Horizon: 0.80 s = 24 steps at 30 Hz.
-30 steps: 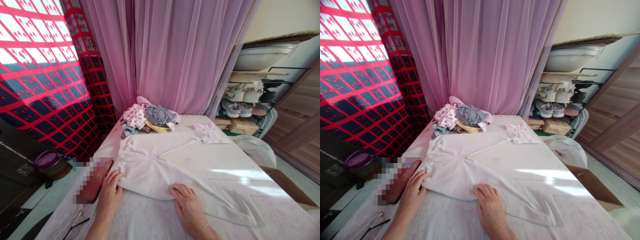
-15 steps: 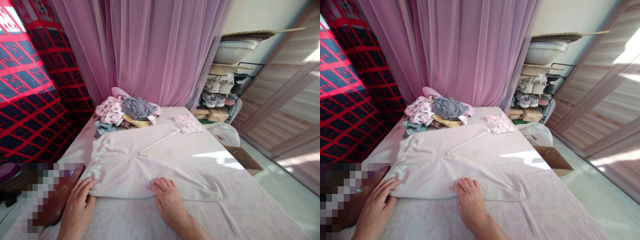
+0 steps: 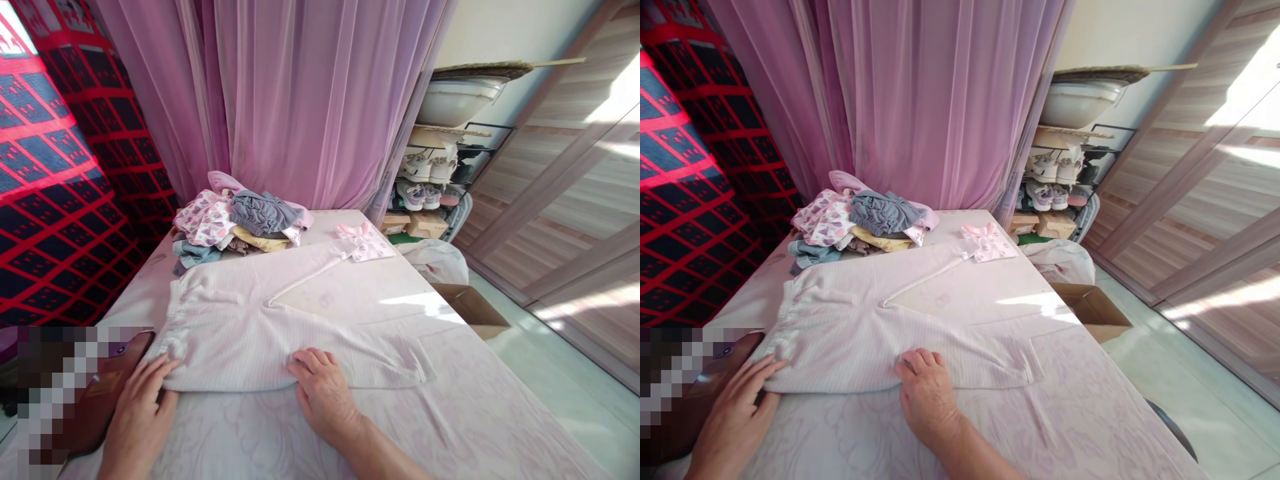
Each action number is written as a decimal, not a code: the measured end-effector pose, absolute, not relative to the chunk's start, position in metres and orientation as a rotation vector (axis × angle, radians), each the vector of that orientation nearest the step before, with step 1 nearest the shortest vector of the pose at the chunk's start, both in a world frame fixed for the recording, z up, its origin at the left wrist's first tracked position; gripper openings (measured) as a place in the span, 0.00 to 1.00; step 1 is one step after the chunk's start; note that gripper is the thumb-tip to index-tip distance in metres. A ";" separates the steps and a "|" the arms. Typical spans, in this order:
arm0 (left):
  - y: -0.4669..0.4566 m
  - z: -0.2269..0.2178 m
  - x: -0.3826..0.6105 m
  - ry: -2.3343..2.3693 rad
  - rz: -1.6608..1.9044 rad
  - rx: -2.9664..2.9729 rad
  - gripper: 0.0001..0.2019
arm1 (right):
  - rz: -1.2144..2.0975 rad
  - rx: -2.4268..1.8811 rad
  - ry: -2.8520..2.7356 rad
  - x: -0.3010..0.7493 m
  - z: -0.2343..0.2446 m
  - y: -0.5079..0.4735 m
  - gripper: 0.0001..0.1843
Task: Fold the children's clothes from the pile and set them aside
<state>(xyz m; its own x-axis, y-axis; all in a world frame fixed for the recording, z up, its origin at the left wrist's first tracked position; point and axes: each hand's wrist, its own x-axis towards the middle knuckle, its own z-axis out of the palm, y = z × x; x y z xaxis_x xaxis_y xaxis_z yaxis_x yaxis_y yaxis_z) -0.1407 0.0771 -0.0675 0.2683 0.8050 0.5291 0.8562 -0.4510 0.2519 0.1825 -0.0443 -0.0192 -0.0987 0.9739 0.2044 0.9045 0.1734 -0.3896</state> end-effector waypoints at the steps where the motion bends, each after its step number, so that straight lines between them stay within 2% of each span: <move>1: 0.078 -0.068 -0.140 -1.593 -0.939 -2.439 0.17 | 0.226 -1.771 -2.044 0.183 -0.020 -0.044 0.17; 10: 0.077 -0.073 -0.134 -1.629 -0.859 -2.391 0.23 | 0.214 -1.694 -1.996 0.188 -0.027 -0.047 0.23; 19: 0.060 -0.076 -0.136 -1.693 -0.761 -2.400 0.26 | 0.021 -1.537 -2.040 0.202 -0.075 -0.047 0.24; 24: 0.055 -0.069 -0.128 -1.814 -0.767 -2.387 0.28 | -0.064 -1.532 -2.102 0.208 -0.082 -0.047 0.24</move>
<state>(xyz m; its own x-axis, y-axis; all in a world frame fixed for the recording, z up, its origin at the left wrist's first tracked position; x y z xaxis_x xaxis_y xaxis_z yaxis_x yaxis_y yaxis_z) -0.1279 0.0554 -0.0688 0.1906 0.8920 0.4098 0.9154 -0.3123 0.2540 0.2076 -0.0466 -0.0820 -0.2139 0.8712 0.4418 0.8966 0.3546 -0.2653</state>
